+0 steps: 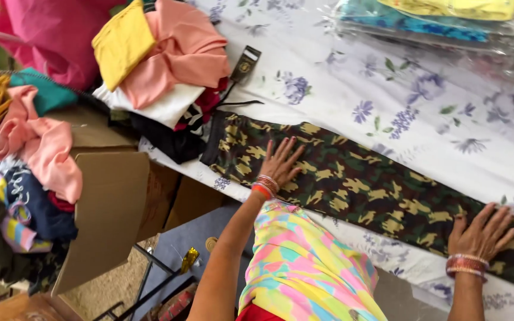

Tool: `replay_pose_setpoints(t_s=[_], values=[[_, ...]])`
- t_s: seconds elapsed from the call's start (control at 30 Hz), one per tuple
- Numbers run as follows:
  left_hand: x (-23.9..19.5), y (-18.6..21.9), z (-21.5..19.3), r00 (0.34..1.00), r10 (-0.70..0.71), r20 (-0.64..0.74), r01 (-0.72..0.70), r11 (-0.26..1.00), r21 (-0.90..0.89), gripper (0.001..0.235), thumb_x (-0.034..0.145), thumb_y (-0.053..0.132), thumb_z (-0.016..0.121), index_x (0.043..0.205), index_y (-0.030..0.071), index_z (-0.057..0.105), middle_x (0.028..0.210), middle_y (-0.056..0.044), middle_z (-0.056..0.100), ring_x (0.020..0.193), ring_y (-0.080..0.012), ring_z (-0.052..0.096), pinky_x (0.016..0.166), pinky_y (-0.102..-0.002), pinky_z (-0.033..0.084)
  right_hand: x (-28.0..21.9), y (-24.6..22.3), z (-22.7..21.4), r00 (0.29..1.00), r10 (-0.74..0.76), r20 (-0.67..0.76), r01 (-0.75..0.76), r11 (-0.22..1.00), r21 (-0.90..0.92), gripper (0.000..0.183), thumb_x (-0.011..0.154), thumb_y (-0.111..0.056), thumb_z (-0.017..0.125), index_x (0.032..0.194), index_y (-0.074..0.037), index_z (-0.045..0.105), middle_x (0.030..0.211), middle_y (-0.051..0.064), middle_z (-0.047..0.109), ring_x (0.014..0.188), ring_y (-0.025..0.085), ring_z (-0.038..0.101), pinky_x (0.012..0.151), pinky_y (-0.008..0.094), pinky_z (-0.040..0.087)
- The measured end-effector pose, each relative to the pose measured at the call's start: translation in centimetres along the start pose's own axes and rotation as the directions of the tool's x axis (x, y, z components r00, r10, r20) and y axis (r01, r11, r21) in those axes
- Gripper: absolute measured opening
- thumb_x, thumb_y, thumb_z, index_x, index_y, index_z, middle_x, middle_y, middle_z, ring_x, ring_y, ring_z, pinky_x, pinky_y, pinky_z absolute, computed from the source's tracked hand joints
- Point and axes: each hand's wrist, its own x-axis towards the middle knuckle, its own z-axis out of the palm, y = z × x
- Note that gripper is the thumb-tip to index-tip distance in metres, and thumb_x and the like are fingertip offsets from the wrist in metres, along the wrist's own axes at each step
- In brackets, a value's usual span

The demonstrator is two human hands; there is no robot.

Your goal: The person takes a camouflage-patterned pair of pants from a box, lays them on a table, and folds them neatly. They then place the folded pants into a clear plastic bag and set it aside with other packaged items.

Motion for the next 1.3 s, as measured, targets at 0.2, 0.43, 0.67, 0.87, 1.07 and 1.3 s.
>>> replay_pose_setpoints(t_s=[0.2, 0.43, 0.67, 0.87, 1.07, 1.3], values=[[-1.4, -11.8, -0.6, 0.795, -0.605, 0.035, 0.601, 0.794, 0.092, 0.073, 0.104, 0.061, 0.034, 0.166, 0.03, 0.009, 0.173, 0.004, 0.004, 0.16, -0.0341, 0.005, 0.123, -0.07, 0.008, 1.2, 2.1, -3.0, 0.988, 0.149, 0.032, -0.146, 0.985, -0.088, 0.066, 0.119, -0.041, 0.041, 0.163, 0.005, 0.022, 0.172, 0.031, 0.025, 0.16, 0.047, 0.024, 0.126, 0.063, 0.013], [-1.3, -12.7, -1.4, 0.76, -0.644, 0.086, 0.621, 0.759, 0.196, 0.074, 0.102, 0.062, 0.033, 0.165, 0.034, 0.004, 0.172, 0.006, -0.005, 0.156, -0.0424, 0.0, 0.115, -0.078, 0.009, 2.5, 2.8, -4.0, 0.933, 0.359, 0.028, -0.357, 0.931, -0.072, 0.067, 0.119, -0.039, 0.037, 0.17, 0.001, 0.019, 0.177, 0.024, 0.019, 0.161, 0.042, 0.015, 0.129, 0.058, 0.006], [-1.3, -12.1, -2.9, 0.756, -0.645, 0.112, 0.62, 0.76, 0.196, 0.074, 0.103, 0.06, 0.032, 0.165, 0.034, 0.004, 0.173, 0.007, -0.005, 0.156, -0.0427, -0.001, 0.115, -0.078, 0.01, 2.3, 1.3, -5.4, 0.939, 0.343, 0.033, -0.343, 0.939, -0.022, 0.071, 0.113, -0.037, 0.036, 0.171, 0.0, 0.015, 0.178, 0.021, 0.009, 0.165, 0.036, 0.004, 0.131, 0.058, -0.001], [-1.4, -8.5, -1.1, 0.842, -0.524, -0.127, 0.535, 0.84, 0.088, 0.075, 0.103, 0.058, 0.039, 0.166, 0.03, 0.009, 0.173, -0.001, -0.001, 0.156, -0.042, -0.001, 0.116, -0.077, 0.002, 1.1, -0.9, -2.0, 0.917, 0.391, -0.081, -0.39, 0.92, 0.032, 0.084, 0.11, -0.041, 0.048, 0.169, 0.007, 0.012, 0.171, 0.033, -0.002, 0.159, 0.047, -0.003, 0.121, 0.069, -0.008], [-6.6, 7.2, -3.2, 0.917, 0.183, 0.354, -0.189, 0.982, -0.017, 0.057, 0.101, 0.055, 0.049, 0.152, 0.029, 0.044, 0.172, -0.005, 0.013, 0.159, -0.0332, 0.007, 0.121, -0.07, 0.007, -6.9, -9.5, 3.7, 0.942, -0.323, 0.096, 0.319, 0.946, 0.05, 0.082, 0.099, -0.049, 0.045, 0.164, -0.004, 0.019, 0.17, 0.024, 0.016, 0.157, 0.039, 0.015, 0.128, 0.06, 0.006], [-8.3, 0.6, -0.4, 0.964, 0.265, -0.005, -0.255, 0.924, -0.285, 0.052, 0.096, 0.037, 0.062, 0.145, 0.02, 0.053, 0.136, -0.011, 0.059, 0.125, -0.0297, 0.054, 0.108, -0.048, 0.042, -5.8, -0.1, -0.1, 0.976, 0.209, -0.063, -0.209, 0.978, 0.009, 0.076, 0.103, -0.048, 0.039, 0.164, -0.006, 0.018, 0.173, 0.023, 0.013, 0.159, 0.037, 0.013, 0.123, 0.063, 0.0]])
